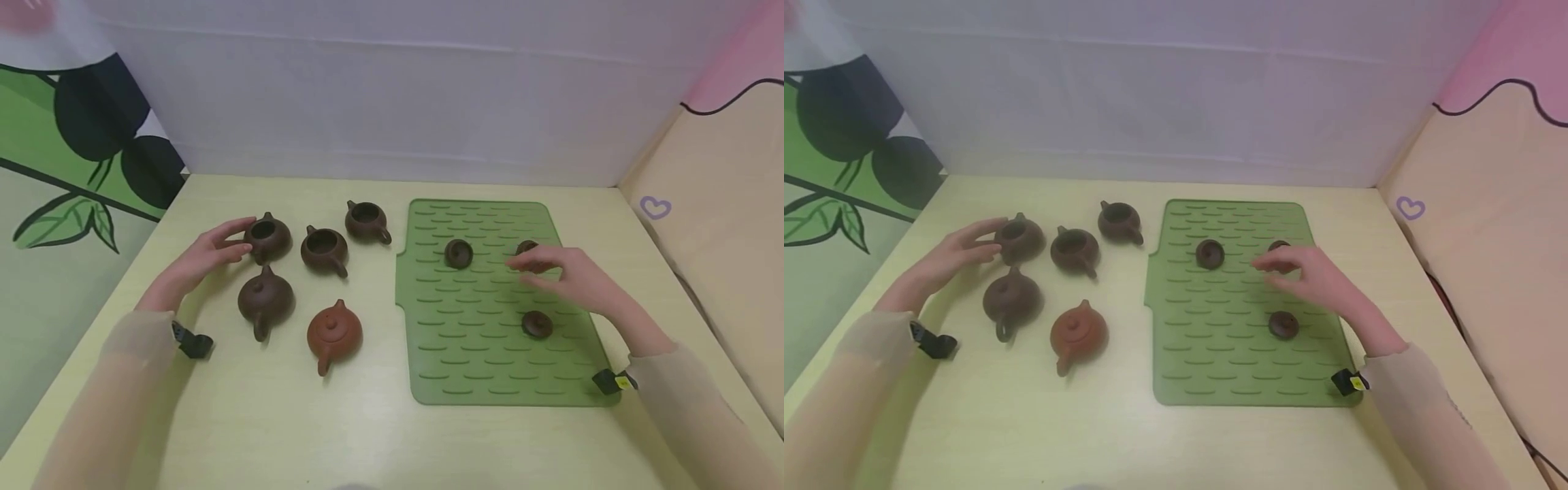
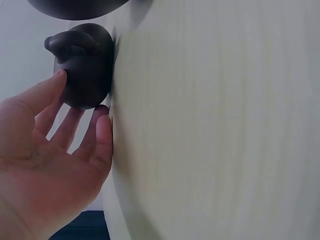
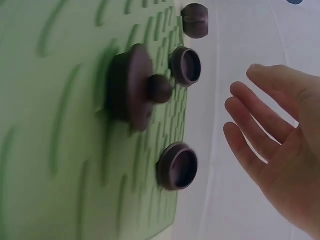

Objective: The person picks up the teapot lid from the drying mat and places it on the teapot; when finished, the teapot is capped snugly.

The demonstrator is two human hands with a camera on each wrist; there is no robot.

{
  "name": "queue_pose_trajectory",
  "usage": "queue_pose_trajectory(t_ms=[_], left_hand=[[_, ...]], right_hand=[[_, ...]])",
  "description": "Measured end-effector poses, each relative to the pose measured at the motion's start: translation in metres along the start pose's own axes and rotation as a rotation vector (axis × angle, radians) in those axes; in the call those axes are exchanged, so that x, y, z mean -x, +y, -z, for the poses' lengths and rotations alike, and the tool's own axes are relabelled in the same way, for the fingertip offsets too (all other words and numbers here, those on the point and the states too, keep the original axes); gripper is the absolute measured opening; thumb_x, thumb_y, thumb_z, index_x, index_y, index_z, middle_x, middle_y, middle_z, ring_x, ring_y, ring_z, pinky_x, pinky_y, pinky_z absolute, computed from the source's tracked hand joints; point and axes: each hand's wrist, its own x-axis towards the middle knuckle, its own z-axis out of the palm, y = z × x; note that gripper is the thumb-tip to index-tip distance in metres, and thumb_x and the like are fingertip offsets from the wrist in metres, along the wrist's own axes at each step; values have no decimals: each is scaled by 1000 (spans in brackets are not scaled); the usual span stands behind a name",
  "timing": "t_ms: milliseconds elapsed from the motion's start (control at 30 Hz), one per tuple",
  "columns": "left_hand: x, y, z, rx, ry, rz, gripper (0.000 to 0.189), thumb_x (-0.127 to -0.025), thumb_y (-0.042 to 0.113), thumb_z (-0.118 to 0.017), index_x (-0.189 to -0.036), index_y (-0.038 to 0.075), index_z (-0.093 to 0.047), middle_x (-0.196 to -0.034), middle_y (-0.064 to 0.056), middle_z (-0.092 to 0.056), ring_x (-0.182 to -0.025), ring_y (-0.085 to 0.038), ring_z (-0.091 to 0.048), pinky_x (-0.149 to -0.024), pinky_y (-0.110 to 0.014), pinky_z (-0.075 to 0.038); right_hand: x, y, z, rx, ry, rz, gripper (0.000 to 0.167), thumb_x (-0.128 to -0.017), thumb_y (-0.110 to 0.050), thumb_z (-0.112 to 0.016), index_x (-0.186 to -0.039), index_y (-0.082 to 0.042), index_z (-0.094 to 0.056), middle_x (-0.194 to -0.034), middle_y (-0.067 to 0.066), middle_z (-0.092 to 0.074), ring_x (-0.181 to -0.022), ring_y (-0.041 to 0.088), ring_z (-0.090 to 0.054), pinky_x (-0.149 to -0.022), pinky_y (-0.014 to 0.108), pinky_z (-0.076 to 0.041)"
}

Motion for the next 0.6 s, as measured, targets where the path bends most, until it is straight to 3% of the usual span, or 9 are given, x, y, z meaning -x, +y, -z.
queue_pose_trajectory(t_ms=[133, 267, 400, 500, 600], left_hand=[[1, -2, 0, 0, -3, 2, 62, -102, 32, -54, -158, 25, -26, -165, -6, -23, -108, 15, -48, -89, -11, -39], [0, -1, -1, 10, -3, 20, 65, -102, 32, -55, -158, 24, -24, -166, -5, -22, -113, 13, -48, -107, -31, -38], [-2, 1, -3, 59, -11, 20, 70, -100, 27, -58, -159, 19, -21, -167, -7, -19, -138, -13, -45, -118, -57, -25], [-2, 1, -4, 79, -12, 20, 74, -99, 25, -60, -159, 15, -18, -167, -10, -17, -146, -36, -34, -119, -62, -20], [-3, 1, -5, 78, -4, 27, 75, -99, 26, -61, -159, 15, -18, -167, -11, -17, -147, -42, -31, -119, -64, -20]], right_hand=[[16, 10, -1, -30, -36, -26, 30, -89, -12, -73, -118, -20, -71, -118, -7, -71, -99, 8, -64, -84, 23, -52], [31, 19, -3, -39, -60, -42, 28, -89, -15, -74, -117, -18, -73, -114, -6, -69, -95, 7, -62, -78, 24, -50], [45, 26, -6, -48, -87, -64, 27, -88, -17, -75, -115, -18, -73, -113, -5, -68, -93, 8, -61, -77, 23, -49], [52, 31, -8, -48, -107, -56, 26, -87, -19, -76, -113, -21, -74, -111, -7, -67, -93, 8, -61, -76, 22, -49], [56, 34, -9, -65, -114, -37, 25, -86, -17, -76, -110, -23, -74, -108, -8, -67, -93, 7, -60, -76, 22, -49]])
